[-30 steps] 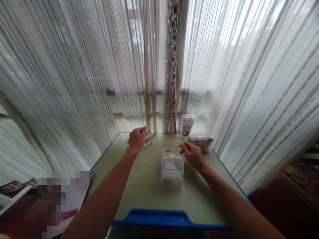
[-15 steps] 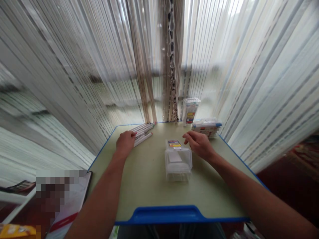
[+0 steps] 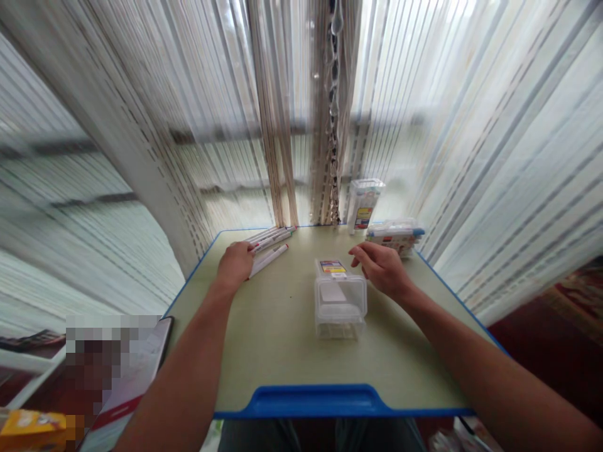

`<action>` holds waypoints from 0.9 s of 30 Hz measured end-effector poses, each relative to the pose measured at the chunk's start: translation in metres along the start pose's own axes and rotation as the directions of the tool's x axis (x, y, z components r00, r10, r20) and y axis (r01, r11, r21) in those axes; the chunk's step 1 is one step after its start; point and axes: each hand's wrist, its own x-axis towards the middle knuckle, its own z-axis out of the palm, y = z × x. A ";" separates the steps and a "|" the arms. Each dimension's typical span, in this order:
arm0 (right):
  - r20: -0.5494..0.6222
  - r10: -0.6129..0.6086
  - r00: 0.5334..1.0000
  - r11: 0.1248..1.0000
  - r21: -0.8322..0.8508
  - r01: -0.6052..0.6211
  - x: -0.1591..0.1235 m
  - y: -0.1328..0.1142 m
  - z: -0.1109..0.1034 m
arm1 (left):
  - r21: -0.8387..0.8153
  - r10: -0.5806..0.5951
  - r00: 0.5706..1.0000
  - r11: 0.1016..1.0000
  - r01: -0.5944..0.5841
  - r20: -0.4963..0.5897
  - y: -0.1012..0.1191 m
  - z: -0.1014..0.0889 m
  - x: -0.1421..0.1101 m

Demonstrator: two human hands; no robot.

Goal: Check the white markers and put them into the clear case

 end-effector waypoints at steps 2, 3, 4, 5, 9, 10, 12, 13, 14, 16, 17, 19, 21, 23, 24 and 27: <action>-0.008 -0.002 1.000 1.000 0.015 0.002 0.000 -0.001 -0.001 | -0.058 0.033 0.998 0.998 -0.036 -0.054 0.010 -0.005 -0.003; -0.018 -0.002 1.000 0.999 0.033 0.003 0.001 -0.003 -0.001 | -0.094 0.055 0.996 0.994 -0.062 -0.072 0.016 -0.007 -0.006; -0.033 0.000 0.999 0.998 0.062 0.002 0.001 -0.004 -0.002 | -0.169 0.078 0.992 0.981 -0.093 -0.096 0.022 -0.010 -0.009; -0.051 0.007 0.999 0.994 0.108 -0.001 0.001 -0.007 -0.003 | -0.381 0.106 0.986 0.913 -0.148 -0.131 0.030 -0.012 -0.014; -0.102 0.052 0.993 0.920 0.392 -0.008 -0.001 -0.020 -0.009 | -0.837 0.259 0.951 0.471 -0.277 -0.169 0.061 -0.017 -0.040; -0.097 0.057 0.994 0.887 0.461 -0.006 -0.002 -0.024 -0.011 | -0.875 0.288 0.944 0.403 -0.270 -0.159 0.068 -0.017 -0.047; -0.063 0.058 0.996 0.811 0.584 -0.011 -0.004 -0.030 -0.016 | -0.915 0.345 0.928 0.315 -0.254 -0.139 0.078 -0.018 -0.057; -0.035 0.053 0.998 0.769 0.638 -0.018 -0.005 -0.032 -0.018 | -0.919 0.368 0.921 0.304 -0.250 -0.128 0.081 -0.018 -0.061; -0.005 0.044 0.999 0.728 0.685 -0.028 -0.006 -0.034 -0.020 | -0.922 0.382 0.916 0.297 -0.247 -0.122 0.084 -0.018 -0.064; 0.049 0.019 0.999 0.665 0.745 -0.049 -0.007 -0.038 -0.023 | -0.915 0.398 0.909 0.309 -0.260 -0.124 0.085 -0.019 -0.069; 0.067 0.009 0.998 0.651 0.757 -0.057 -0.008 -0.039 -0.023 | -0.903 0.404 0.905 0.329 -0.276 -0.129 0.086 -0.019 -0.070; 0.090 0.003 0.996 0.648 0.759 -0.070 -0.009 -0.041 -0.024 | -0.868 0.424 0.895 0.384 -0.316 -0.138 0.086 -0.021 -0.073; 0.097 0.017 0.995 0.656 0.750 -0.084 -0.010 -0.044 -0.024 | -0.836 0.444 0.885 0.424 -0.347 -0.142 0.088 -0.023 -0.076; 0.092 0.037 0.995 0.661 0.745 -0.094 -0.011 -0.045 -0.023 | -0.819 0.457 0.876 0.436 -0.372 -0.155 0.090 -0.025 -0.079; 0.089 0.048 0.995 0.662 0.743 -0.098 -0.011 -0.046 -0.022 | -0.815 0.461 0.873 0.436 -0.381 -0.161 0.092 -0.025 -0.080; 0.091 0.068 0.994 0.660 0.742 -0.113 -0.012 -0.047 -0.020 | -0.815 0.465 0.871 0.435 -0.383 -0.160 0.095 -0.024 -0.083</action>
